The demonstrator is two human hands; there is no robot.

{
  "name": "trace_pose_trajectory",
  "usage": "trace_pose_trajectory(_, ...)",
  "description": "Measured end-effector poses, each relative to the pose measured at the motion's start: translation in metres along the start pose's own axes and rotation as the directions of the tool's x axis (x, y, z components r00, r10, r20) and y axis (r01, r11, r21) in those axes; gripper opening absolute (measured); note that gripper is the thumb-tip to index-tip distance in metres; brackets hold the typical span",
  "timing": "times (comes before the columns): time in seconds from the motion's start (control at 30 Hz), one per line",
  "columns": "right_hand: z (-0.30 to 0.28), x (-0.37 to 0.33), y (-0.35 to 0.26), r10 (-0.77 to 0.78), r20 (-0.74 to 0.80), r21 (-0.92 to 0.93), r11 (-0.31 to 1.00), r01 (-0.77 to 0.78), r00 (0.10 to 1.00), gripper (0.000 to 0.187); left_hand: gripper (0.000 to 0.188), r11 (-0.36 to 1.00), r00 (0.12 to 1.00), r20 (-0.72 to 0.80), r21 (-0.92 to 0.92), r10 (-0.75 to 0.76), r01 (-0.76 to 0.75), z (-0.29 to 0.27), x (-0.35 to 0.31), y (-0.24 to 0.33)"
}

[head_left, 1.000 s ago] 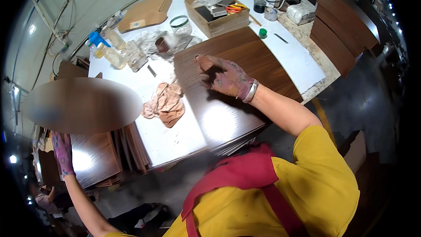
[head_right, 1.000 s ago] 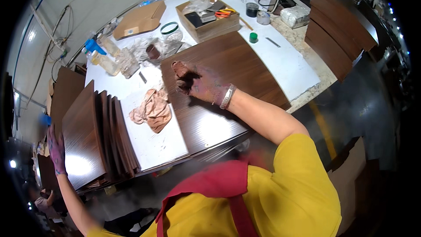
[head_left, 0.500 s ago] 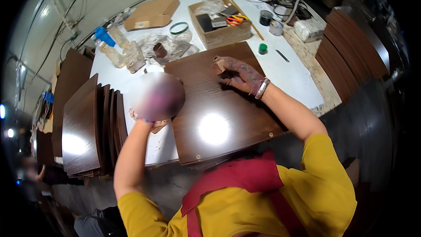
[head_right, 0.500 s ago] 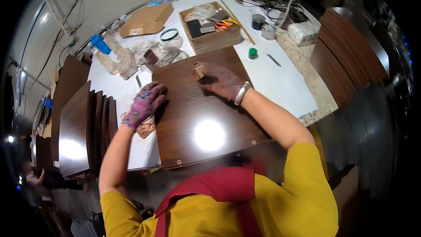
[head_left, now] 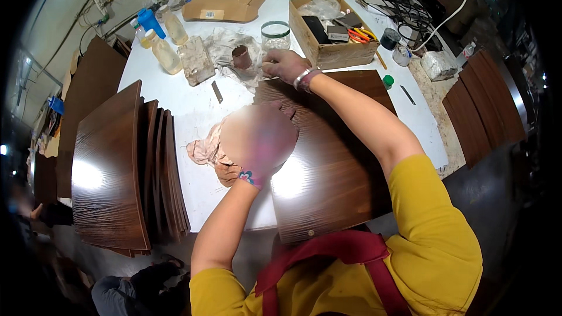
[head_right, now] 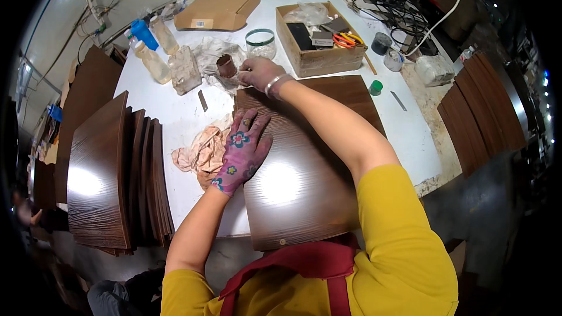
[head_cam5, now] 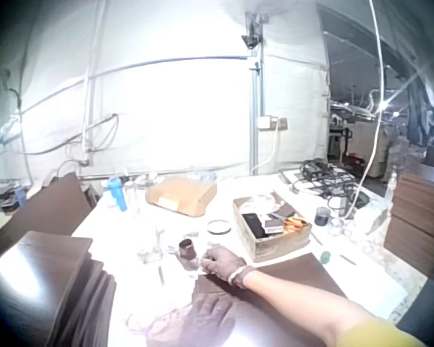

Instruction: The person repeatedly wipes and buffs a stack of dark brown wood panels on a workbench using a small cloth or sponge. They handle the panels one at a time, flipping and repositioning them to cover different areas, and occasionally stack finished pieces to the side.

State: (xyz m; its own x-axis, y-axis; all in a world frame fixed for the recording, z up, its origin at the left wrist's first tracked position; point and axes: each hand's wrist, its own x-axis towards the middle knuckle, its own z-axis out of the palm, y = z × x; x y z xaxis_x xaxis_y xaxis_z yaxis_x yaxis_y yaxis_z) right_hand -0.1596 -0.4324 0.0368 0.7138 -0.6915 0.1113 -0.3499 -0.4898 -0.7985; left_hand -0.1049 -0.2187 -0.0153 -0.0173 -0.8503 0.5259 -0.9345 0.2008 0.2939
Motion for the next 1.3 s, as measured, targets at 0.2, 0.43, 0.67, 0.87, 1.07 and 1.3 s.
trace_pose_trajectory(0.2,0.021,0.006,-0.034,0.059,0.038,-0.384,0.922,-0.04,0.998,0.031,0.048,0.999,0.999,-0.008,-0.02,-0.031,0.031,-0.002,0.001,0.003)
trace_pose_trajectory(0.43,0.019,0.012,-0.037,0.059,0.012,-0.446,0.894,-0.047,0.998,0.029,0.048,0.993,0.991,0.067,0.01,-0.116,0.116,-0.007,0.004,0.007)
trace_pose_trajectory(0.67,0.025,0.016,-0.015,0.037,-0.051,-0.519,0.853,-0.058,0.998,0.028,0.047,0.982,0.962,0.194,0.023,-0.19,0.189,-0.022,0.018,0.022)
trace_pose_trajectory(0.87,-0.034,-0.021,0.011,0.083,-0.106,-0.523,0.843,-0.127,0.991,0.024,0.045,0.978,0.954,0.217,0.023,-0.206,0.206,-0.029,0.024,0.033)
trace_pose_trajectory(1.07,-0.105,-0.056,0.058,0.13,-0.188,-0.571,0.792,-0.216,0.973,0.022,0.048,0.984,0.963,0.208,0.073,-0.173,0.161,-0.025,0.021,0.031)
trace_pose_trajectory(1.3,-0.183,-0.092,0.143,0.077,-0.357,-0.59,0.754,-0.289,0.931,0.022,0.046,0.979,0.954,0.249,0.154,-0.17,0.134,-0.026,0.024,0.041)
